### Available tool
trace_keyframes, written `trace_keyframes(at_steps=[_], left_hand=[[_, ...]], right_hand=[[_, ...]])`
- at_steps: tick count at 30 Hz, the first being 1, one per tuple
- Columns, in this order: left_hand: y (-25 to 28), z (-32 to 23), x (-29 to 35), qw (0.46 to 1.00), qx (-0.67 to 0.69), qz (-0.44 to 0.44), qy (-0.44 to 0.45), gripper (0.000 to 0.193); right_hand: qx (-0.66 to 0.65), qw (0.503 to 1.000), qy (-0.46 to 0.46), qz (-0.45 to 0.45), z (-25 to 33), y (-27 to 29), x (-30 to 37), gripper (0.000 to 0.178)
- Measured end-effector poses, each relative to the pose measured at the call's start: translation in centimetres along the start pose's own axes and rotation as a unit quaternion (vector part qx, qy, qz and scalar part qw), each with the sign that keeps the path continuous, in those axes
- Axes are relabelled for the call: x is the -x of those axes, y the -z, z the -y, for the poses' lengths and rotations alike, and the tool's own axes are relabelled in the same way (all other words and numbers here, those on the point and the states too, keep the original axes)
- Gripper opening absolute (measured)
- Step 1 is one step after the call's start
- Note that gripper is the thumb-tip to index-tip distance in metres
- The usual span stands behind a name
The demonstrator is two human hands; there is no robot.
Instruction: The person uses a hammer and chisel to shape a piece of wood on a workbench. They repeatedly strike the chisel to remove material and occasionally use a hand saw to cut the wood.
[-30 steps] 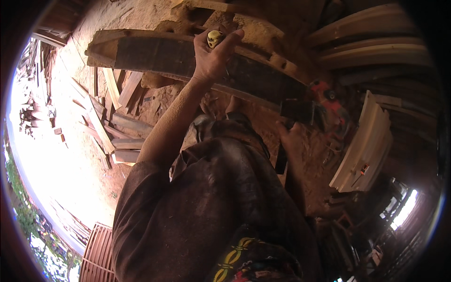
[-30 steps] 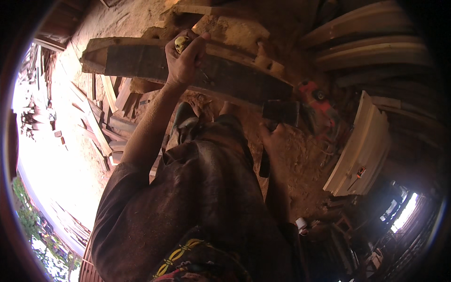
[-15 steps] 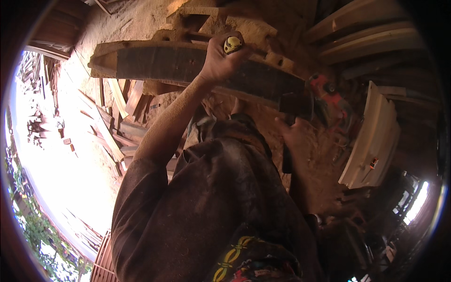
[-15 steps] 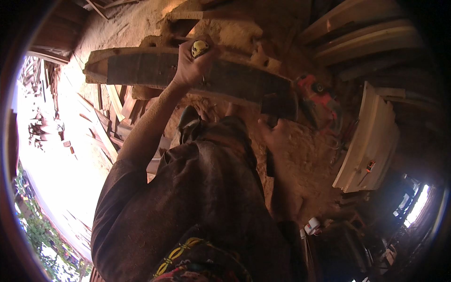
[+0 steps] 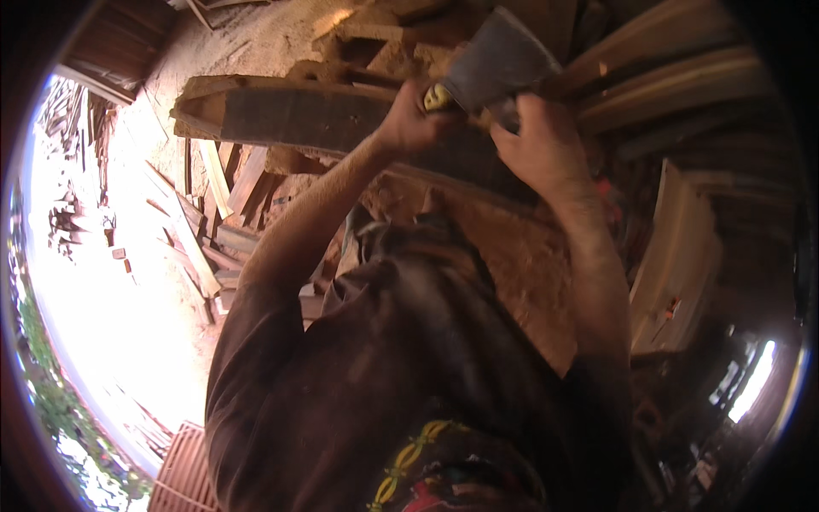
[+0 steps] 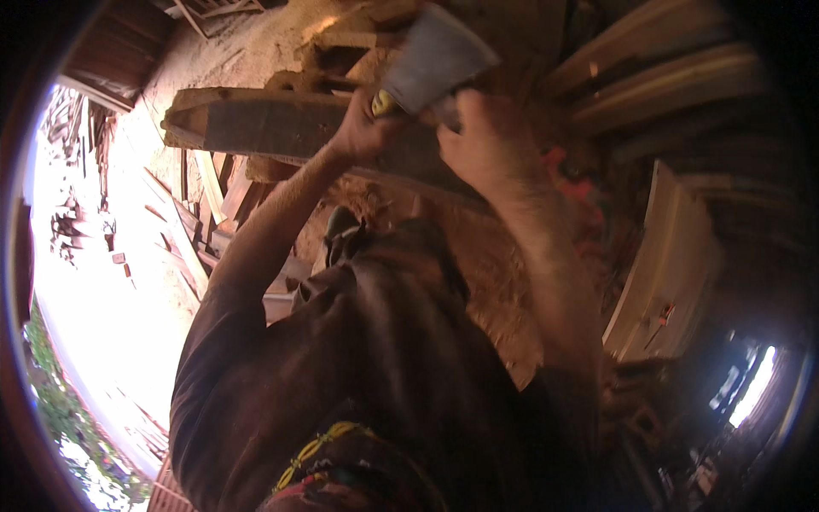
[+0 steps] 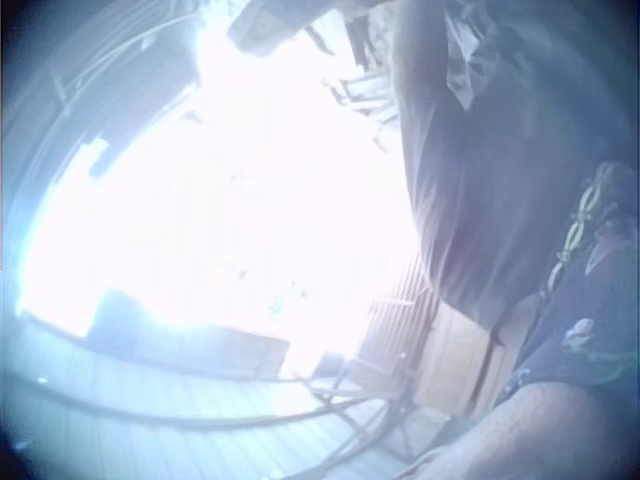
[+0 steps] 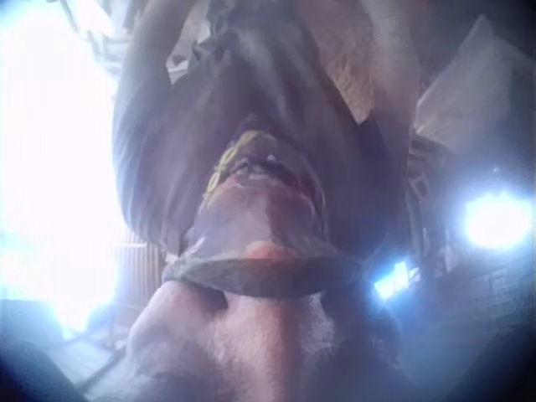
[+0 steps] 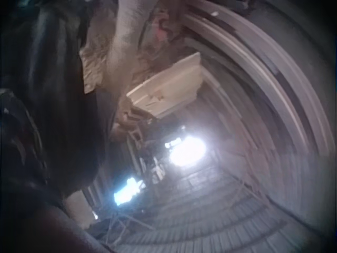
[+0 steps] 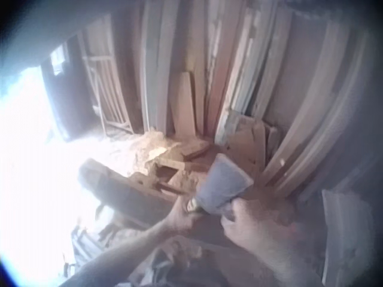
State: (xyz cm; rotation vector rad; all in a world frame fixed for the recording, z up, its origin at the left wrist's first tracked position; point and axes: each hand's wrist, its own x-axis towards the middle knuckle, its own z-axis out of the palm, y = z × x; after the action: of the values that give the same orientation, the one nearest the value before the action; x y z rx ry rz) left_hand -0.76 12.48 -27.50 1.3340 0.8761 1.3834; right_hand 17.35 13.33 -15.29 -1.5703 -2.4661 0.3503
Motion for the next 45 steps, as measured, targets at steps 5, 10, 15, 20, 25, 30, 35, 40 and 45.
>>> trace_keyframes(at_steps=[5,10,15,20,25,30,35,40,45], left_hand=[[0.9,0.6,-0.4,0.996,-0.027,0.039,0.07,0.015],[0.8,0.5,-0.8,0.994,-0.041,0.022,0.103,0.014],[2.1,3.9,-3.0,0.989,-0.002,-0.071,0.129,0.016],[3.6,6.7,-5.1,0.959,0.017,-0.15,0.241,0.02],[1.5,8.2,-6.6,0.944,-0.047,-0.049,0.323,0.028],[-2.1,6.7,-5.2,0.948,-0.067,0.177,0.256,0.038],[-7.4,1.6,2.0,0.928,-0.112,0.273,0.226,0.056],[-3.7,0.6,7.4,0.912,-0.317,0.183,0.186,0.044],[5.0,0.9,7.7,0.845,-0.5,0.155,0.107,0.038]], right_hand=[[-0.06,0.994,-0.088,-0.019,-1.3,3.9,1.7,0.033],[-0.312,0.926,-0.038,-0.209,3.5,7.4,0.3,0.029],[0.09,0.978,0.117,-0.149,-0.6,-1.7,-0.5,0.018],[-0.248,0.953,-0.161,0.065,-7.8,-9.0,4.3,0.032],[-0.397,0.839,-0.349,0.126,-7.6,-11.2,7.5,0.028],[-0.422,0.804,-0.39,0.157,-8.2,-11.7,6.8,0.028],[-0.742,0.549,-0.365,0.121,-11.8,-15.3,9.0,0.027],[-0.451,0.783,-0.394,0.164,-8.5,-11.1,6.1,0.023],[-0.475,0.742,-0.421,0.217,-8.4,-10.3,5.3,0.025]])
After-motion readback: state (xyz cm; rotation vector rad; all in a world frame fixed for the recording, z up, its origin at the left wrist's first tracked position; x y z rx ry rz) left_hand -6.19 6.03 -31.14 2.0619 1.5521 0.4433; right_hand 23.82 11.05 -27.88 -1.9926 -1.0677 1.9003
